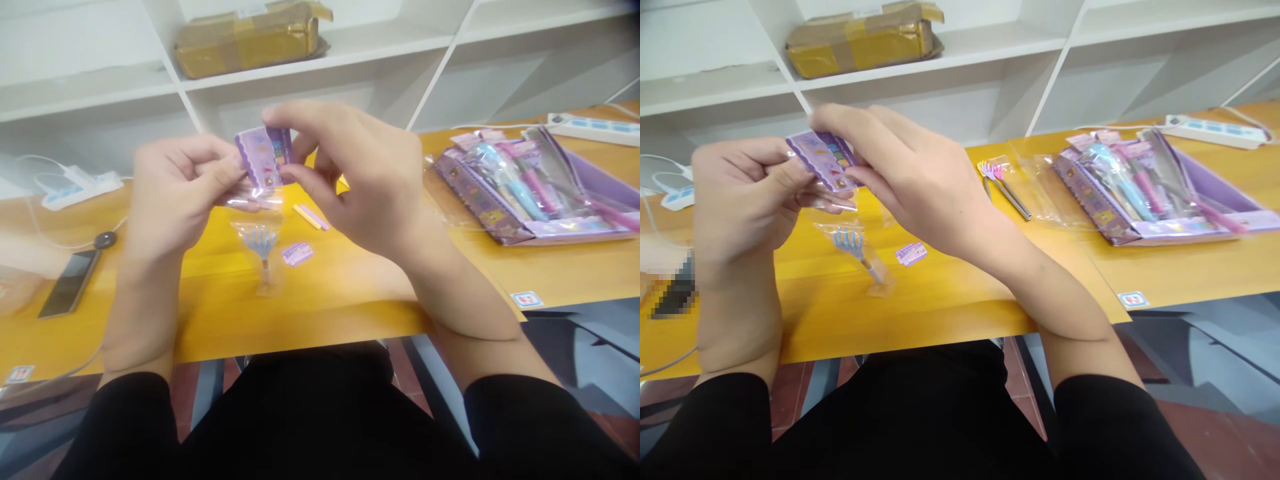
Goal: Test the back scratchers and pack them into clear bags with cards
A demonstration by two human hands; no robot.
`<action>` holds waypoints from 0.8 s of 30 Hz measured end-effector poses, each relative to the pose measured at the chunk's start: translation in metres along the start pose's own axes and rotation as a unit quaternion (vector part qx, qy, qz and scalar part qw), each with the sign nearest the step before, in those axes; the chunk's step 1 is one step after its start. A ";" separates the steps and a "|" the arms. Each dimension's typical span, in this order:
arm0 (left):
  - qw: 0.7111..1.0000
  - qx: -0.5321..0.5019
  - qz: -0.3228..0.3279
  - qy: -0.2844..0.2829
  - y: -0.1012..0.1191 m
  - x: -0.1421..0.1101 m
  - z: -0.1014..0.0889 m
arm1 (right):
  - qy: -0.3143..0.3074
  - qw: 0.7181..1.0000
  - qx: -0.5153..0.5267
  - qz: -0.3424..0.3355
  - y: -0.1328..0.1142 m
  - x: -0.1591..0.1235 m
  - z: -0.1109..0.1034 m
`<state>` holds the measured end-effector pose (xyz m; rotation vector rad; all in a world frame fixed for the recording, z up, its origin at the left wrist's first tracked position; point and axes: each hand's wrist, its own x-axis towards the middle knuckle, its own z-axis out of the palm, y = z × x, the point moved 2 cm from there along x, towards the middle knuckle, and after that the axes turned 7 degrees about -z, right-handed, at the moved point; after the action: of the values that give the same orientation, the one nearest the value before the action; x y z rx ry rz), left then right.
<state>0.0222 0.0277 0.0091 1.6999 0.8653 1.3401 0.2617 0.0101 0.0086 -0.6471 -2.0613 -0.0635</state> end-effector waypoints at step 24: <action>0.999 -0.033 0.007 -0.016 -0.005 0.005 0.004 | -0.025 0.997 -0.061 -0.044 0.006 -0.007 0.003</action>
<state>0.0268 0.0338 0.0061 1.6737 0.7839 1.3322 0.2649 0.0129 0.0000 -0.6368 -2.1474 -0.2276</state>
